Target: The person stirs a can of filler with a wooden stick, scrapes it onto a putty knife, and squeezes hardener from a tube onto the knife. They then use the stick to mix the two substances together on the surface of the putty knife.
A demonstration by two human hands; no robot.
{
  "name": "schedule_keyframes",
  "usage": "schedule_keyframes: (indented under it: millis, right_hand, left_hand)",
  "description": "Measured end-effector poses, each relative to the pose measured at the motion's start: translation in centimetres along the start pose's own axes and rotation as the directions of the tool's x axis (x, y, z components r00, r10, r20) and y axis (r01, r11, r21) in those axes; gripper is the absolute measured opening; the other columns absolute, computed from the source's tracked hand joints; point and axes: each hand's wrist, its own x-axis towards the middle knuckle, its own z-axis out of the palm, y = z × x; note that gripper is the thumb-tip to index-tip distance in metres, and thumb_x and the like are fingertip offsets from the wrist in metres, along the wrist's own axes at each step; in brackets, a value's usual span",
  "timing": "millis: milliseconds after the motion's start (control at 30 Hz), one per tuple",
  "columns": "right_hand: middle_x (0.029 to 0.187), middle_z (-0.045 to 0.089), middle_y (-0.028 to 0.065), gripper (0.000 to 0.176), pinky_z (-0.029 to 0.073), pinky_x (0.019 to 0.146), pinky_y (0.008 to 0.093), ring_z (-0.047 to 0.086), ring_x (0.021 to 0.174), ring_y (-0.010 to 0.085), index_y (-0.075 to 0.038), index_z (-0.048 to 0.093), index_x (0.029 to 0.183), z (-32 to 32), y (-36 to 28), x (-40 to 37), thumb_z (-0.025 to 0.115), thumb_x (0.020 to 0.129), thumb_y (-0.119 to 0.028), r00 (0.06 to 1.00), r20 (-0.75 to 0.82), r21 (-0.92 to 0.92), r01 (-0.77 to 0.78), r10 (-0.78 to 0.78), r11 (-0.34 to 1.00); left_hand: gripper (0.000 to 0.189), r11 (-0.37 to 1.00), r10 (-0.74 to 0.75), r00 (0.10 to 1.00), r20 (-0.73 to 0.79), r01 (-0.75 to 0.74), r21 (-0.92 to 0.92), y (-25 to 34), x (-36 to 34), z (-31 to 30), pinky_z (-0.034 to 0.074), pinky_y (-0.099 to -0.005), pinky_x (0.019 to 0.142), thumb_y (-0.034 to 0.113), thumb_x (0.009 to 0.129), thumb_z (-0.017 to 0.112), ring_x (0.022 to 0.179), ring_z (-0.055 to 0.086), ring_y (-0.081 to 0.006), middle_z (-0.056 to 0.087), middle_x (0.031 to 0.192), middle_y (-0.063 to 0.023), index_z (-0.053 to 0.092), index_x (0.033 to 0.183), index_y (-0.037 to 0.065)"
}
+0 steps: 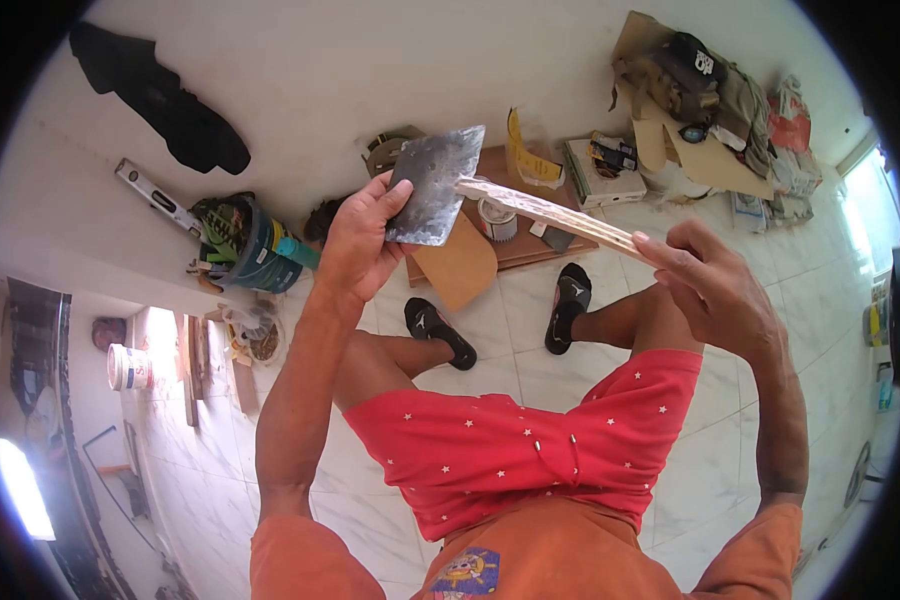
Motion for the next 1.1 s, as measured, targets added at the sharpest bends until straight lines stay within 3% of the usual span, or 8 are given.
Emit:
schedule_keyframes:
  millis: [200,400,500,667,800,867,1000,1100]
  right_hand:
    - [0.086,0.050,0.0097,0.046,0.045,0.060,0.0364,0.053,0.070,0.0250,-0.014,0.065,0.131,-1.7,0.0,-0.7,0.063,0.089,0.004,0.997,0.079,-0.115,-0.001,0.011,0.993]
    - [0.079,0.057,0.0080,0.037,0.043,0.057,0.0319,0.054,0.064,0.0189,0.000,0.064,0.128,-1.7,0.0,0.1,0.060,0.091,0.003,0.999,0.012,0.233,-0.044,0.043,0.971]
    - [0.075,0.059,0.0038,0.031,0.042,0.052,0.0258,0.052,0.056,0.0104,0.005,0.062,0.127,-0.5,-1.5,0.6,0.058,0.098,-0.004,0.944,0.129,0.563,-0.322,0.305,0.761]
    - [0.075,0.060,0.0015,0.029,0.039,0.047,0.0209,0.049,0.051,0.0047,0.005,0.062,0.125,1.9,-2.4,1.9,0.056,0.103,-0.013,0.879,0.268,0.736,-0.451,0.395,0.505]
    - [0.075,0.059,0.0012,0.029,0.039,0.047,0.0202,0.049,0.053,0.0041,0.004,0.062,0.125,3.5,-2.7,3.0,0.057,0.104,-0.016,0.844,0.352,0.796,-0.497,0.404,0.345]
    - [0.075,0.058,0.0008,0.029,0.039,0.047,0.0197,0.050,0.055,0.0036,0.003,0.062,0.125,4.1,-3.0,3.6,0.057,0.104,-0.017,0.834,0.355,0.804,-0.503,0.422,0.318]
    - [0.075,0.058,0.0006,0.029,0.039,0.049,0.0193,0.051,0.057,0.0034,0.002,0.062,0.126,5.1,-3.0,4.2,0.058,0.103,-0.016,0.835,0.346,0.836,-0.481,0.428,0.263]
    - [0.075,0.058,-0.0004,0.028,0.040,0.049,0.0202,0.049,0.056,0.0029,0.000,0.062,0.126,6.2,-2.7,4.4,0.062,0.101,-0.014,0.886,0.214,0.851,-0.376,0.412,0.367]
  left_hand:
    - [0.024,0.997,0.032,0.999,0.016,-0.031,-0.073,0.5,-0.2,-0.5,0.059,-0.0250,0.063,0.018,0.104,0.055,0.080,0.068,-0.0085,0.068,0.100,-0.0036,0.057,0.124,0.004]
    - [0.025,0.997,0.028,1.000,0.009,-0.027,-0.075,0.1,-1.1,-0.2,0.057,-0.0222,0.067,0.020,0.104,0.056,0.084,0.068,-0.0089,0.070,0.105,-0.0048,0.057,0.123,0.005]
    - [0.026,0.993,0.017,0.999,0.040,-0.013,-0.117,-0.6,-1.4,0.2,0.057,-0.0230,0.069,0.020,0.104,0.056,0.087,0.069,-0.0096,0.070,0.108,-0.0062,0.056,0.124,0.004]
    - [0.029,0.984,0.036,0.994,0.108,-0.016,-0.179,-1.0,-2.2,1.5,0.058,-0.0259,0.081,0.018,0.104,0.055,0.098,0.069,-0.0117,0.068,0.114,-0.0092,0.054,0.127,0.001]
    - [0.029,0.979,0.011,0.997,0.077,0.005,-0.205,-1.6,-2.0,1.6,0.060,-0.0269,0.078,0.018,0.104,0.055,0.095,0.069,-0.0120,0.067,0.111,-0.0083,0.053,0.128,0.001]
    - [0.031,0.976,-0.001,0.998,0.063,0.015,-0.217,-1.8,-2.1,1.9,0.063,-0.0273,0.071,0.018,0.103,0.056,0.088,0.071,-0.0123,0.067,0.106,-0.0070,0.053,0.129,0.001]
    - [0.032,0.978,-0.012,0.998,0.068,0.026,-0.205,-2.0,-2.3,2.2,0.063,-0.0270,0.071,0.017,0.103,0.056,0.089,0.071,-0.0119,0.067,0.108,-0.0073,0.053,0.131,0.001]
    - [0.033,0.982,-0.022,0.996,0.089,0.038,-0.183,-1.9,-2.5,2.1,0.063,-0.0273,0.072,0.017,0.103,0.056,0.089,0.071,-0.0119,0.067,0.109,-0.0074,0.052,0.131,0.000]
